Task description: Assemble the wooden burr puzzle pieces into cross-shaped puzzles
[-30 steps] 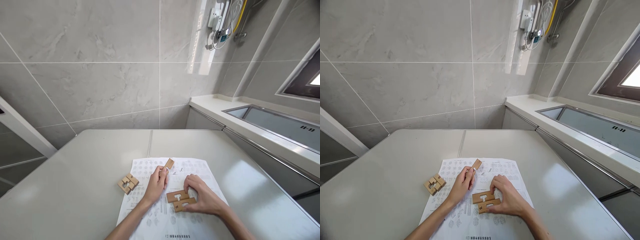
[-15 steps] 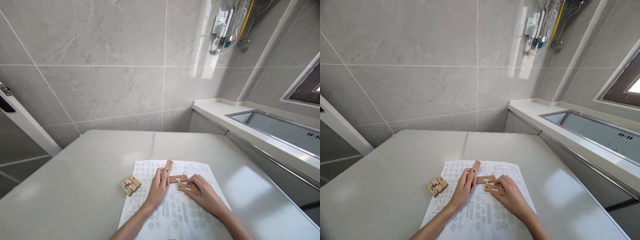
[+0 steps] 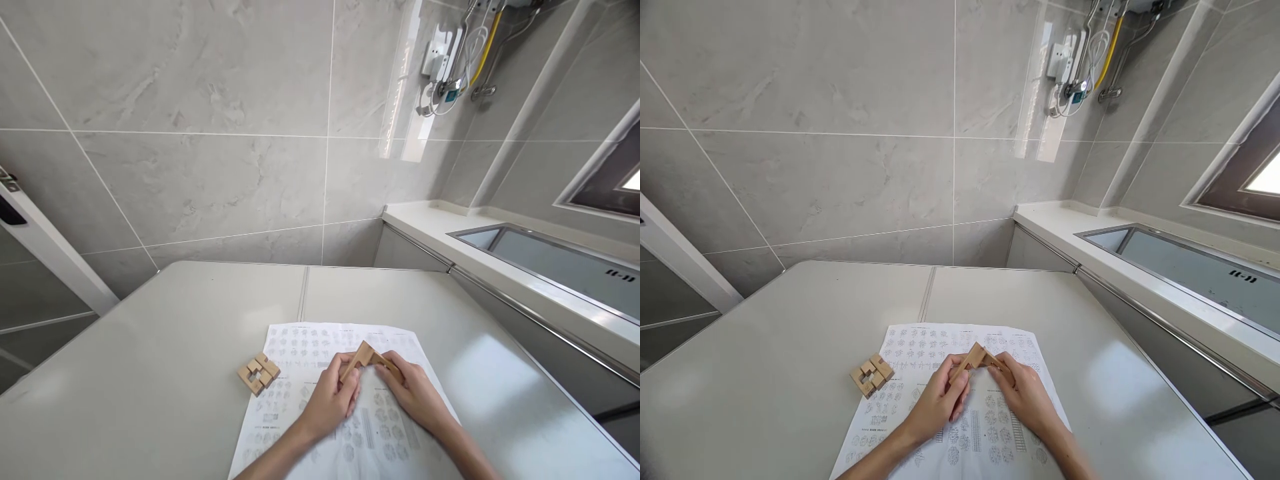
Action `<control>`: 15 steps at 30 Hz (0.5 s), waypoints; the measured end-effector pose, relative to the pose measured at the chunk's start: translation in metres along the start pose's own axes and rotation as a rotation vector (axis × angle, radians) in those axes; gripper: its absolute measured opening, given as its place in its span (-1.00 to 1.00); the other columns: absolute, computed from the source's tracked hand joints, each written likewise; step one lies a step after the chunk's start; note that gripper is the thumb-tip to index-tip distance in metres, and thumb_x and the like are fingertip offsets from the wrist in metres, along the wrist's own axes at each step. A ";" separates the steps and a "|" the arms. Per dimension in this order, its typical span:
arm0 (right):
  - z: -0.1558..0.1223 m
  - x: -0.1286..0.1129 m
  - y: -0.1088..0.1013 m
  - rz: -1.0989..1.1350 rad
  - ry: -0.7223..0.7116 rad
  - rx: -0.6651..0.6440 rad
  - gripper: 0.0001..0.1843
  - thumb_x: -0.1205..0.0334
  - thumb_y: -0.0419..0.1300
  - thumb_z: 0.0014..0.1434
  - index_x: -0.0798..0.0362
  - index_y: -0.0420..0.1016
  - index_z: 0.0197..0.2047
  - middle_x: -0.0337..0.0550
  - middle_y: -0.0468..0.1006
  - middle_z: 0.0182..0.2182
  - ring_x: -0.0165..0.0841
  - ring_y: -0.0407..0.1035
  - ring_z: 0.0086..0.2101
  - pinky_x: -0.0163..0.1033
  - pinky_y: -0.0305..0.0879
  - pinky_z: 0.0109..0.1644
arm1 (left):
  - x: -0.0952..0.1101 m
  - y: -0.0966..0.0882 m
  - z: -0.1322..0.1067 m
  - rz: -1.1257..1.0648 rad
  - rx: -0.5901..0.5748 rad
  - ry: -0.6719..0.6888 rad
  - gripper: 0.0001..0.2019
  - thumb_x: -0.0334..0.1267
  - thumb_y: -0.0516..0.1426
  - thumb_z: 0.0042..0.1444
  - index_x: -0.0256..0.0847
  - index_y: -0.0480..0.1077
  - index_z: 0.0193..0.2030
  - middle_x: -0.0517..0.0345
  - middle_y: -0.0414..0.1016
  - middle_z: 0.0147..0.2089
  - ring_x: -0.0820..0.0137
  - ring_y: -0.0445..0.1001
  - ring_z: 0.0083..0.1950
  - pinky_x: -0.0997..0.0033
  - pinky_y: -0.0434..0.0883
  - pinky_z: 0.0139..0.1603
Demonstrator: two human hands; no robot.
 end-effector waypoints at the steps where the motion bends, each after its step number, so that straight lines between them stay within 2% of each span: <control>1: 0.000 0.000 -0.001 0.021 0.010 0.000 -0.58 -0.18 0.00 0.55 -0.09 0.53 -0.05 -0.17 0.63 -0.37 -0.18 0.46 -0.39 -0.15 0.36 -0.26 | -0.001 0.003 -0.001 0.007 -0.027 -0.003 -0.57 0.21 0.02 0.50 -0.14 0.28 0.12 0.37 0.28 -0.40 0.51 0.16 -0.54 0.45 0.24 -0.47; 5: 0.001 -0.005 -0.001 0.107 0.015 -0.017 -0.54 -0.19 0.02 0.53 -0.05 0.56 0.06 -0.10 0.71 -0.24 -0.15 0.54 -0.30 -0.15 0.43 -0.20 | -0.005 0.007 0.000 0.061 -0.078 0.000 -0.59 0.19 0.03 0.51 -0.15 0.29 0.07 0.36 0.30 -0.44 0.47 0.19 -0.52 0.42 0.26 -0.42; 8: 0.001 -0.011 0.000 0.164 0.003 -0.033 -0.52 -0.18 0.05 0.51 -0.03 0.56 0.17 -0.03 0.72 -0.07 -0.10 0.58 -0.18 -0.11 0.49 -0.09 | -0.009 0.005 0.002 0.104 -0.070 0.000 -0.58 0.20 0.03 0.50 -0.16 0.30 0.06 0.35 0.26 -0.45 0.43 0.17 -0.48 0.41 0.20 -0.41; 10: 0.001 -0.014 0.001 0.197 -0.005 -0.035 -0.50 -0.18 0.06 0.50 -0.04 0.56 0.22 -0.01 0.72 -0.03 -0.08 0.58 -0.13 -0.08 0.51 -0.01 | -0.011 0.003 0.003 0.127 -0.057 -0.002 -0.57 0.21 0.03 0.49 -0.16 0.31 0.08 0.35 0.22 -0.43 0.41 0.15 -0.45 0.41 0.16 -0.41; 12: 0.001 -0.014 0.001 0.225 -0.009 -0.033 -0.48 -0.18 0.06 0.50 -0.05 0.56 0.26 -0.03 0.72 -0.05 -0.09 0.57 -0.14 -0.07 0.53 -0.01 | -0.012 0.002 0.004 0.145 -0.043 -0.004 -0.56 0.22 0.02 0.49 -0.16 0.33 0.08 0.33 0.21 -0.42 0.40 0.14 -0.44 0.40 0.13 -0.41; 15: 0.001 -0.013 0.002 0.261 -0.004 -0.036 -0.44 -0.18 0.05 0.52 -0.05 0.51 0.36 -0.10 0.69 -0.22 -0.17 0.52 -0.32 -0.12 0.52 -0.18 | -0.013 0.002 0.004 0.158 -0.020 -0.006 -0.55 0.23 0.01 0.48 -0.15 0.35 0.03 0.28 0.25 -0.40 0.39 0.16 -0.44 0.39 0.13 -0.40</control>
Point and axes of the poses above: each hand's wrist, its own z-axis towards the middle knuckle, its own y-axis out of the palm, x = y × z, the point moved 4 cm from there along z, towards the middle knuckle
